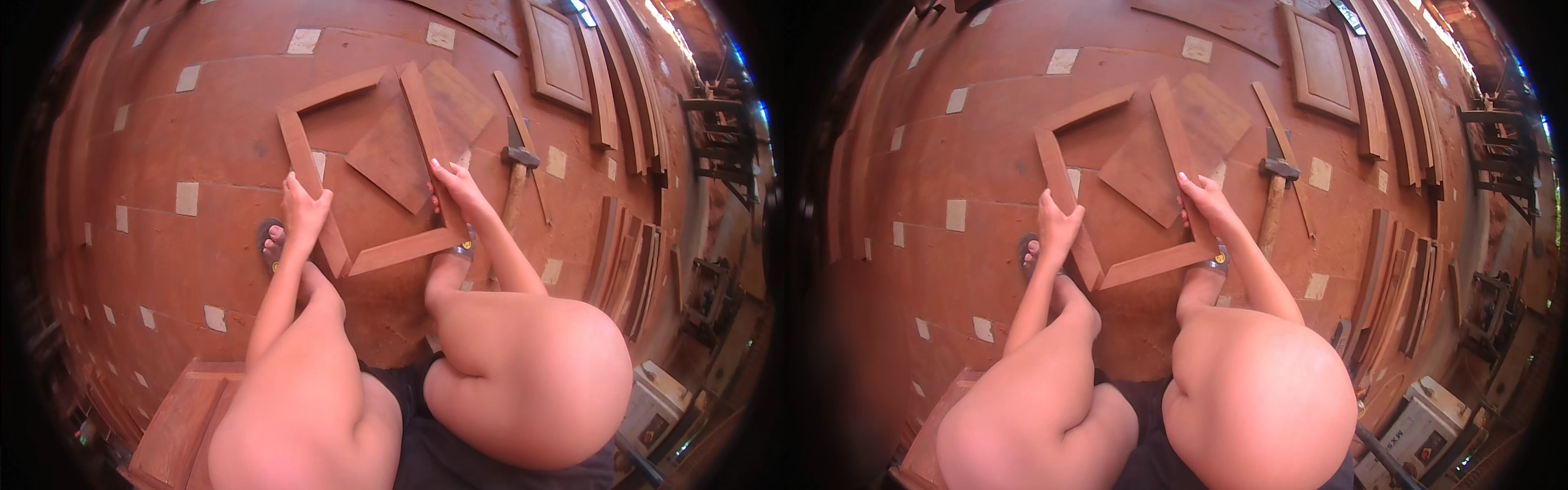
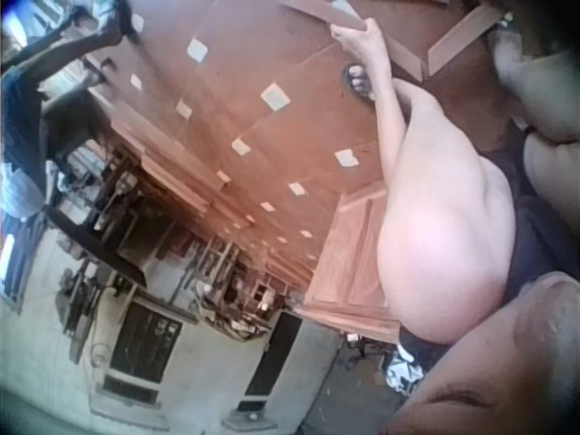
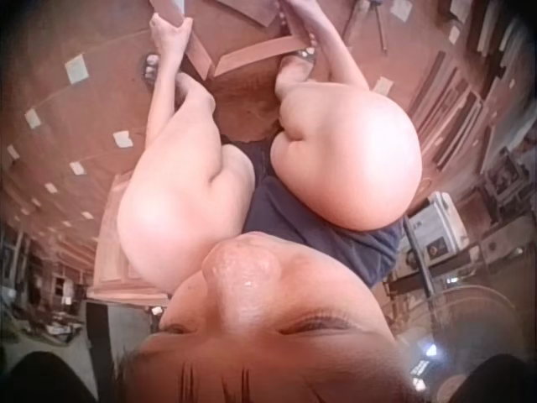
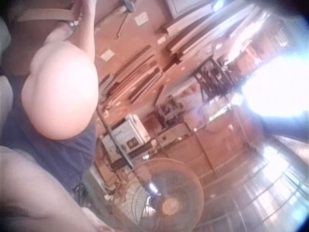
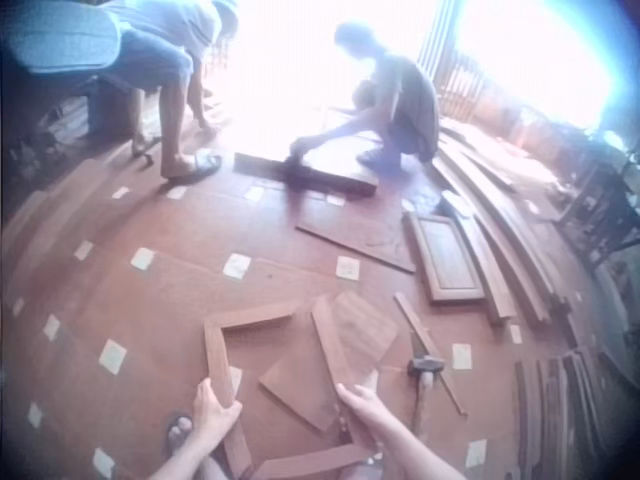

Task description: The person assembles a wooden frame by hand, fitting four mitered pieces together and inserting a rectangular wooden panel into the center. They use a hammer to tap the joints and panel into place, then inspect the assembled unit.

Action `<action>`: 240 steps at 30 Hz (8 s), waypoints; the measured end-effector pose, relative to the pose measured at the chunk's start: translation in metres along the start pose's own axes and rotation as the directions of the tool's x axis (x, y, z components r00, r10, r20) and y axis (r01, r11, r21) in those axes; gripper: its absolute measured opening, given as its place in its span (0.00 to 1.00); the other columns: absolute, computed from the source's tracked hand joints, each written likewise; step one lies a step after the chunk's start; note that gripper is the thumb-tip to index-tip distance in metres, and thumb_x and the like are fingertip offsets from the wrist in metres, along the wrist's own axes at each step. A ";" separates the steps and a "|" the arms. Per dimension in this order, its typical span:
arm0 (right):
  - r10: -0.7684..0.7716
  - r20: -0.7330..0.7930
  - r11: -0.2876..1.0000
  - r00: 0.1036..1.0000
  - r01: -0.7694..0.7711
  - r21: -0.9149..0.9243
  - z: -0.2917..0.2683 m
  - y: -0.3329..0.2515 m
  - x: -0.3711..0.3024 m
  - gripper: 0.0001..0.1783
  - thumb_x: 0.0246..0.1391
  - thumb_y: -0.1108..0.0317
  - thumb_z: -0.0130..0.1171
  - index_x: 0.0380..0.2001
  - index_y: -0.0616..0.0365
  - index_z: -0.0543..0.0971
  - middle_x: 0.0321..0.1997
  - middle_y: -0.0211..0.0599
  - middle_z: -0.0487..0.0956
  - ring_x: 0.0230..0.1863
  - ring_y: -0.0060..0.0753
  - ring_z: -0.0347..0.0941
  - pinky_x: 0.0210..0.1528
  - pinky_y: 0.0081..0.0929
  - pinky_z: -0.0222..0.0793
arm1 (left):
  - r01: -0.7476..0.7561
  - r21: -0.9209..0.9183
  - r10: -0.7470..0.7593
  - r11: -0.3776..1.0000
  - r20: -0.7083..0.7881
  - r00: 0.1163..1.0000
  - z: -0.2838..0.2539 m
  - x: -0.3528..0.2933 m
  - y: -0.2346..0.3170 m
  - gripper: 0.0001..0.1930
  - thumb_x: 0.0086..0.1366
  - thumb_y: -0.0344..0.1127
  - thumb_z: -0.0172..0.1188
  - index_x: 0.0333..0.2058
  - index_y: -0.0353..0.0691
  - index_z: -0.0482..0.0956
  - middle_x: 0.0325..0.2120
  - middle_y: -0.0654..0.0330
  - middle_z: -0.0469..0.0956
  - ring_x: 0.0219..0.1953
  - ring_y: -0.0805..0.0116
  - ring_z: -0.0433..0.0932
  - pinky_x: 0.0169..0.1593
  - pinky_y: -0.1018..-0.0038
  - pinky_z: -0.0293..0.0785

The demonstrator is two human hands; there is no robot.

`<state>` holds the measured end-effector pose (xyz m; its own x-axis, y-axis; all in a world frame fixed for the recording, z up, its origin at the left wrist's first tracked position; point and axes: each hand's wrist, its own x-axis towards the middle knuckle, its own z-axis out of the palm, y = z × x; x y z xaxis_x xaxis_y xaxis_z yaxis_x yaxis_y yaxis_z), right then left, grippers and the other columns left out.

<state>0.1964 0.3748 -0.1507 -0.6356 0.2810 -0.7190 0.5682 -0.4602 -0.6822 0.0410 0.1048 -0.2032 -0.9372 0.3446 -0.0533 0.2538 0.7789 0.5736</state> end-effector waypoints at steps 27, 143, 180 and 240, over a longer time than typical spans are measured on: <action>0.139 0.085 0.977 0.987 -0.151 0.151 0.016 0.009 -0.022 0.23 0.64 0.45 0.56 0.37 0.55 0.69 0.27 0.31 0.75 0.22 0.22 0.71 0.23 0.24 0.71 | 0.481 -0.752 -0.303 0.452 0.377 0.875 -0.040 -0.004 -0.005 0.15 0.64 0.42 0.67 0.40 0.38 0.75 0.28 0.62 0.78 0.17 0.72 0.77 0.19 0.75 0.76; 0.162 0.000 0.986 0.987 -0.162 -0.028 0.009 0.005 -0.030 0.20 0.64 0.47 0.57 0.37 0.54 0.71 0.26 0.30 0.75 0.21 0.22 0.70 0.20 0.22 0.68 | 0.491 -0.693 -0.364 0.528 0.338 0.868 -0.032 -0.053 -0.004 0.11 0.62 0.31 0.65 0.41 0.35 0.74 0.28 0.62 0.78 0.24 0.75 0.77 0.24 0.75 0.80; 0.195 0.035 0.977 0.980 -0.198 0.079 0.008 0.008 -0.046 0.21 0.64 0.46 0.57 0.37 0.54 0.71 0.27 0.30 0.75 0.21 0.21 0.71 0.21 0.23 0.71 | 0.497 -0.691 -0.374 0.526 0.336 0.864 -0.028 -0.050 -0.006 0.12 0.63 0.33 0.66 0.41 0.35 0.75 0.27 0.61 0.78 0.20 0.75 0.76 0.22 0.76 0.78; -0.550 -0.435 0.447 0.713 -0.189 -0.874 -0.010 -0.022 -0.119 0.28 0.46 0.53 0.71 0.41 0.63 0.73 0.41 0.46 0.74 0.38 0.54 0.79 0.38 0.46 0.76 | -0.117 -0.205 0.210 0.972 0.527 0.823 0.066 0.027 0.096 0.35 0.68 0.61 0.55 0.36 0.22 0.74 0.35 0.33 0.80 0.38 0.45 0.83 0.40 0.60 0.78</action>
<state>0.2647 0.3598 -0.0517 -0.5379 0.8200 -0.1956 0.8312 0.4772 -0.2852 0.0560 0.2237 -0.2035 -0.5922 0.7239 -0.3540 0.3071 0.6089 0.7314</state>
